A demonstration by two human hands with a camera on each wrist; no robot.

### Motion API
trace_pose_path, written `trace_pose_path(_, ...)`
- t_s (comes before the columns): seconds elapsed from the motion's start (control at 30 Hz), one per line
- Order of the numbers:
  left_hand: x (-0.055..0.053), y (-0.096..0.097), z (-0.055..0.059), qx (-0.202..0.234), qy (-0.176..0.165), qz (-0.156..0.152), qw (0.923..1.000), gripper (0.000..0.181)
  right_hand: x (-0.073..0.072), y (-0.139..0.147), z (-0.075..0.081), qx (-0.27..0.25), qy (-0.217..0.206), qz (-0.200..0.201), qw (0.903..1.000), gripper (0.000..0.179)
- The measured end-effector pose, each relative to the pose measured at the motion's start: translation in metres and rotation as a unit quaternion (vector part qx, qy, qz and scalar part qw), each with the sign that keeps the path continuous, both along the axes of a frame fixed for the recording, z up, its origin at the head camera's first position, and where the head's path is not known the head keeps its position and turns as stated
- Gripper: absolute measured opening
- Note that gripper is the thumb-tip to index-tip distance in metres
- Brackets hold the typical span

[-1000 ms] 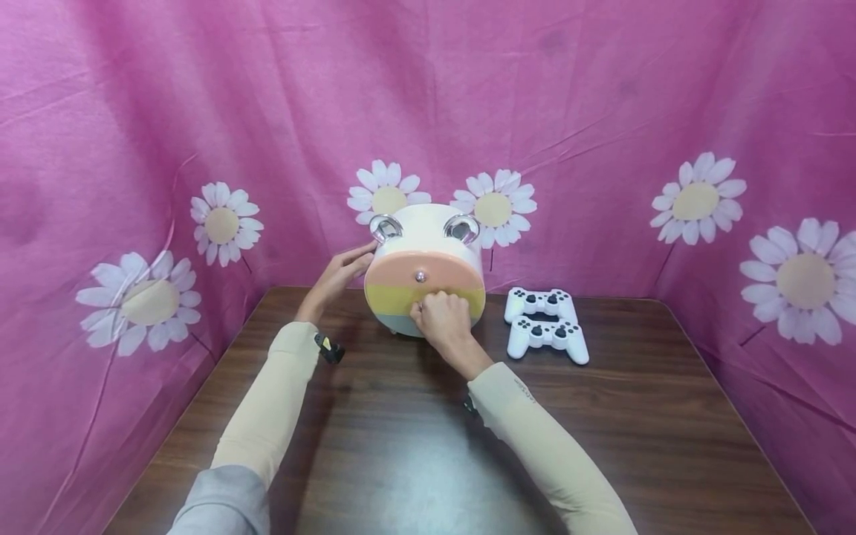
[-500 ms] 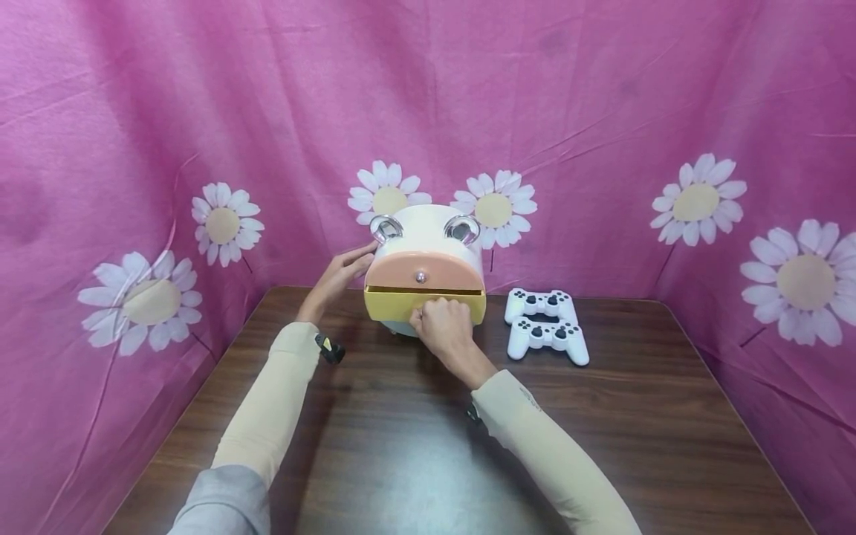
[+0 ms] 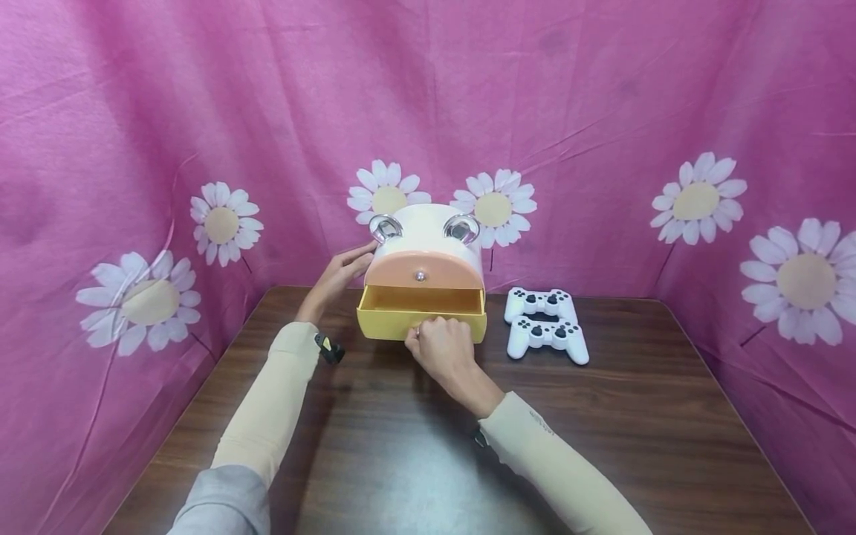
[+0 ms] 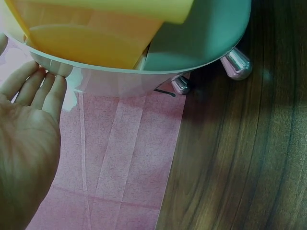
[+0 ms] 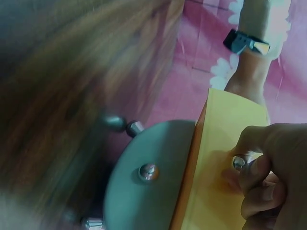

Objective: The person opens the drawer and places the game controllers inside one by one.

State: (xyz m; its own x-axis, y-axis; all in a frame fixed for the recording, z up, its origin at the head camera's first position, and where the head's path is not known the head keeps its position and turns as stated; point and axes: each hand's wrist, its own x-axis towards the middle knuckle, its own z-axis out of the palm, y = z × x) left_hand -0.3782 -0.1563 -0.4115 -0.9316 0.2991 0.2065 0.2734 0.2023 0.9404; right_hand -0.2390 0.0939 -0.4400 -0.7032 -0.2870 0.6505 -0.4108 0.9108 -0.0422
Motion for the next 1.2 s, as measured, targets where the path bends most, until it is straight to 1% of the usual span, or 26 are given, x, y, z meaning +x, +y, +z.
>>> trace_pose_path(0.2,0.0,0.0,0.001,-0.008,0.006,0.0,0.9999,0.056,0.017,-0.001,-0.002,0.009,0.034,0.005,0.9994,0.055)
trace_pose_path(0.33,0.0,0.0,0.001,0.0,0.002,-0.004,1.0,0.055,0.024,-0.002,-0.004,0.015,0.043,0.005,0.999,0.055)
trace_pose_path(0.57,-0.001,0.0,0.001,0.007,-0.003,-0.007,0.9999,0.054,0.032,-0.001,-0.005,0.021,0.049,0.0,0.9986,0.053)
trace_pose_path(0.83,-0.001,0.0,0.001,0.009,0.001,-0.006,0.9999,0.055,0.043,-0.001,-0.003,0.025,0.05,0.015,0.9983,0.055)
trace_pose_path(1.0,-0.001,0.0,0.001,0.014,0.003,-0.01,0.9998,0.055,0.049,-0.003,-0.003,0.026,0.065,0.021,0.9973,0.056)
trace_pose_path(1.2,-0.001,-0.001,0.0,0.003,0.001,-0.003,1.0,0.055,0.053,-0.003,-0.007,0.025,0.076,0.02,0.9966,0.054)
